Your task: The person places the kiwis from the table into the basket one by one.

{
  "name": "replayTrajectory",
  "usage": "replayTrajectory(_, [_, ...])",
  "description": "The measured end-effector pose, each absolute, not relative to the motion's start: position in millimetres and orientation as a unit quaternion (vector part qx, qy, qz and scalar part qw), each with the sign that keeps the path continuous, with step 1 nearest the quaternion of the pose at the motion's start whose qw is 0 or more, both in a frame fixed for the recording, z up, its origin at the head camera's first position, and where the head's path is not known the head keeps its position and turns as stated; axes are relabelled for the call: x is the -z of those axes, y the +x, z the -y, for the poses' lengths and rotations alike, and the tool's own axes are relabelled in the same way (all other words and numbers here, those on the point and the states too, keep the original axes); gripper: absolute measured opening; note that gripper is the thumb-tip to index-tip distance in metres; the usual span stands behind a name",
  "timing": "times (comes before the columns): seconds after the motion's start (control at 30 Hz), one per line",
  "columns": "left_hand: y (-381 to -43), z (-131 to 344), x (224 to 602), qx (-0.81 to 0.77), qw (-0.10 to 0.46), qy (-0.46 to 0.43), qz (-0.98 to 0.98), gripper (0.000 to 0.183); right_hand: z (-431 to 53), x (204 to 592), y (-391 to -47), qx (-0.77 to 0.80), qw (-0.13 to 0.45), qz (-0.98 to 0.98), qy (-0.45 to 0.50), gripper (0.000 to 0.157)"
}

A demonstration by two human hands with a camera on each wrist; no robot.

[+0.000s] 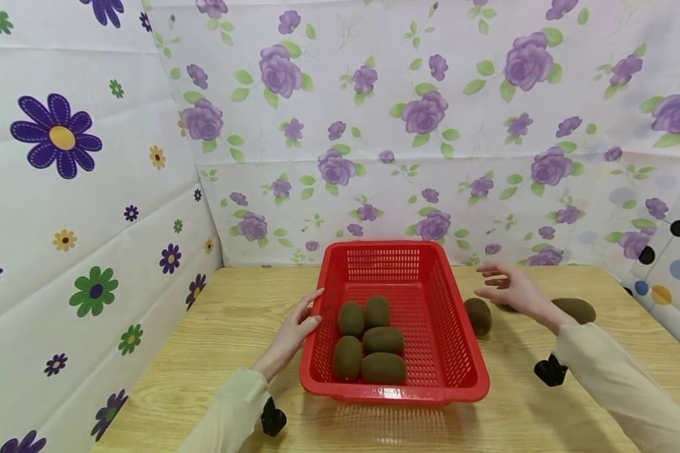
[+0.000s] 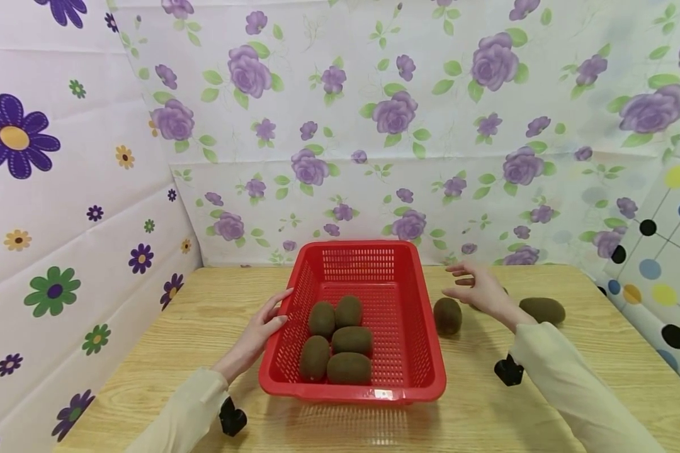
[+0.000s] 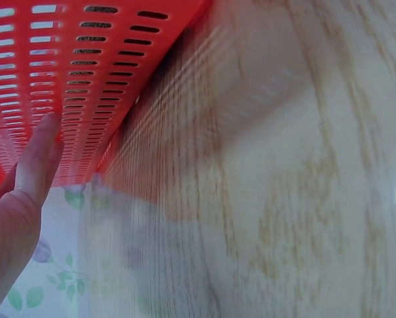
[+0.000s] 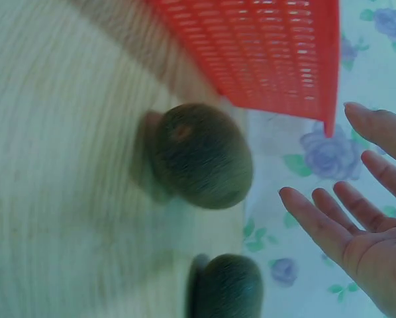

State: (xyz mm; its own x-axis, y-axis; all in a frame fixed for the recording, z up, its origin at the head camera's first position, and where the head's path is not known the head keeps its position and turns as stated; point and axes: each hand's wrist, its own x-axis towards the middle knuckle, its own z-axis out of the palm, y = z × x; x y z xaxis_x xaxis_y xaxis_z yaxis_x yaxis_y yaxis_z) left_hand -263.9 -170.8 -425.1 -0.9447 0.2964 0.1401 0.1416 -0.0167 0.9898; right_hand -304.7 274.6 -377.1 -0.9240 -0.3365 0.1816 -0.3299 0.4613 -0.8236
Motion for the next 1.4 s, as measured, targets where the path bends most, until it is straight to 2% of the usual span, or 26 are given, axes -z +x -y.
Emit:
replayTrajectory(0.17, [-265.0, 170.9, 427.3, -0.696, 0.053, 0.156, -0.699, 0.051, -282.2, 390.2, -304.5, 0.438, -0.008, -0.875, -0.206, 0.059])
replayTrajectory(0.67, [-264.6, 171.5, 425.5, -0.699, 0.061, 0.158, -0.695, 0.052, -290.2, 424.0, -303.5, 0.413, 0.038, -0.889, -0.193, 0.078])
replayTrajectory(1.0, [-251.4, 168.1, 404.1, -0.697, 0.084, 0.160, -0.694, 0.054, -288.8, 432.2, -304.7, 0.440, 0.061, -0.873, -0.199, 0.084])
replayTrajectory(1.4, [-249.5, 168.1, 401.0, -0.693, 0.088, 0.157, -0.698, 0.053, -286.4, 434.3, -304.7, 0.441, 0.079, -0.873, -0.193, 0.087])
